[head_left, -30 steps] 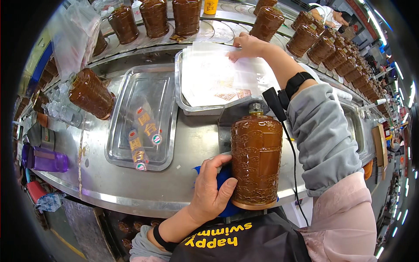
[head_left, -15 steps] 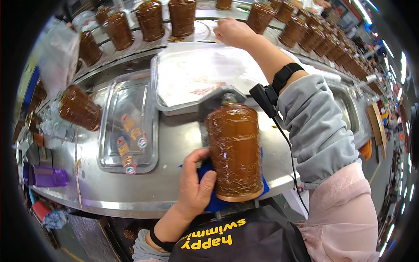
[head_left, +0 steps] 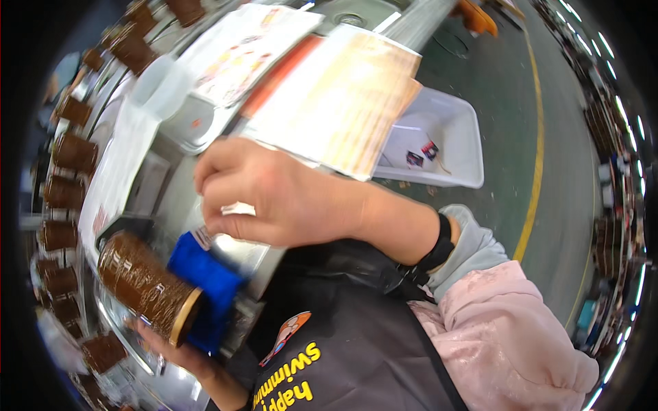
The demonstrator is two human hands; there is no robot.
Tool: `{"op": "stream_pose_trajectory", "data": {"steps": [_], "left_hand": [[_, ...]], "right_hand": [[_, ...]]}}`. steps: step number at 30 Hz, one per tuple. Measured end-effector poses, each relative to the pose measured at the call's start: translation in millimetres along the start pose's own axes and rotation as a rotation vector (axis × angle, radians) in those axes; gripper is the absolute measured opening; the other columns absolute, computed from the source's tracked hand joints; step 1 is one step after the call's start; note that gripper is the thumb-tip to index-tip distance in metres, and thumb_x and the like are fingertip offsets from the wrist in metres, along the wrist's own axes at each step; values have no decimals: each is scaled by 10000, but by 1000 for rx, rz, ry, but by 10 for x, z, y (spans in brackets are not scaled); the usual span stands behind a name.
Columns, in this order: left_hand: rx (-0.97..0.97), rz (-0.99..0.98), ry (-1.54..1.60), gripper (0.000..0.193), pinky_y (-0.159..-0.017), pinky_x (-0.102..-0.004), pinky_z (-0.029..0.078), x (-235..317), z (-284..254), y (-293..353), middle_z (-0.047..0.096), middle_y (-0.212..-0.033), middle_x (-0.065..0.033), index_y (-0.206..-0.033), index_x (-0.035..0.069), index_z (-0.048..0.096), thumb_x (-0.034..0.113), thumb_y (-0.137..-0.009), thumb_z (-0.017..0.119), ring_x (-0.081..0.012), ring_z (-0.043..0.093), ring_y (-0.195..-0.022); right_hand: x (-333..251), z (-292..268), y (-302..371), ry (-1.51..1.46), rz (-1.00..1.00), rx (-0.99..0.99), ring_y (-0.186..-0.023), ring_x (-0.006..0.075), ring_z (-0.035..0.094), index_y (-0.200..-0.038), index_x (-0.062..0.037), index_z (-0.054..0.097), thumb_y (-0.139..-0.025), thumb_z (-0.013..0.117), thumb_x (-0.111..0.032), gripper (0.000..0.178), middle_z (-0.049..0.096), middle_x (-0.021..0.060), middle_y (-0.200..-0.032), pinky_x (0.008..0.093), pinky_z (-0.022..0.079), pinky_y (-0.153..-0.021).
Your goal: Applying decorative labels to brown ceramic-style bottles on an assembly line.
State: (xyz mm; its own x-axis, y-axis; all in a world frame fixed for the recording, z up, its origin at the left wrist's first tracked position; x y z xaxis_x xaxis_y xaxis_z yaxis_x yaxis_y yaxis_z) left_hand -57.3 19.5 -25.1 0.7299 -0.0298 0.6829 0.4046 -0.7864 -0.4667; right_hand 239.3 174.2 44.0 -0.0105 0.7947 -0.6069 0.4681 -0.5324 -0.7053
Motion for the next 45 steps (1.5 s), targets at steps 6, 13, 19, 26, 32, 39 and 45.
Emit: {"op": "stream_pose_trajectory", "data": {"steps": [6,13,19,26,32,39,45], "left_hand": [[203,-4,168,359,-988,-361,413,748,-115,60,518,-1176,-170,-1155,-73,522,204,-1031,331,-251,508,-1100],[-55,532,-103,290,-958,-369,408,1244,144,-54,550,-1131,-162,-1105,-54,554,177,-1011,406,-241,524,-1060],[-416,591,-251,374,-957,-363,381,2031,754,-83,511,-1207,-176,-1177,-46,525,272,-986,478,-261,502,-1099],[-650,185,-119,171,-929,-383,363,2069,943,-26,484,-1231,-269,-921,-3,545,162,-912,589,-354,440,-1182],[-618,78,-62,123,-947,-399,358,2079,952,-10,490,-1237,-265,-875,-16,543,101,-896,575,-358,440,-1192],[-622,441,-274,93,-941,-384,386,2262,1110,-109,568,-1038,-190,-898,-32,556,55,-913,527,-287,530,-1043],[-628,498,-340,77,-998,-451,327,2304,1113,-115,593,-1025,-230,-857,-29,556,48,-864,556,-387,477,-1140]], "right_hand": [[19,-331,828,-176,195,46,-946,280,540,-783,-43,620,-808,701,-141,129,551,111,-962,368,438,-831],[85,-429,861,-339,84,127,-950,286,525,-787,-65,653,-784,707,-144,95,537,97,-935,395,429,-836],[113,-448,835,-545,15,146,-980,291,517,-763,-80,657,-778,708,-159,95,538,103,-948,392,431,-837],[176,-479,864,-567,30,159,-980,295,514,-748,-80,639,-779,709,-161,111,531,103,-944,393,434,-829],[241,-519,890,-545,47,151,-976,303,514,-769,-66,627,-772,712,-161,127,531,106,-944,396,439,-827],[218,-663,826,-346,8,193,-952,299,532,-760,-30,611,-747,712,-187,187,540,108,-922,402,463,-761],[197,-585,810,-203,-1,148,-900,279,552,-720,-22,599,-771,659,-176,173,556,101,-881,382,473,-648]]}}
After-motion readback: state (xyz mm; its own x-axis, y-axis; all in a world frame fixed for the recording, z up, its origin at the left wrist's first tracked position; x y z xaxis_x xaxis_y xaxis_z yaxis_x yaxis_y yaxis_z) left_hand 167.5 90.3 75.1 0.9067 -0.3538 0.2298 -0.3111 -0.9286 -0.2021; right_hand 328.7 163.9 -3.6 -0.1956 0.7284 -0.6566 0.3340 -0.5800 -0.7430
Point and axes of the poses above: each hand's wrist, its own y-axis away from the middle knuckle, its own z-axis out of the palm, x = y × z, the point moved 1 cm from there along -y, towards the middle knuckle
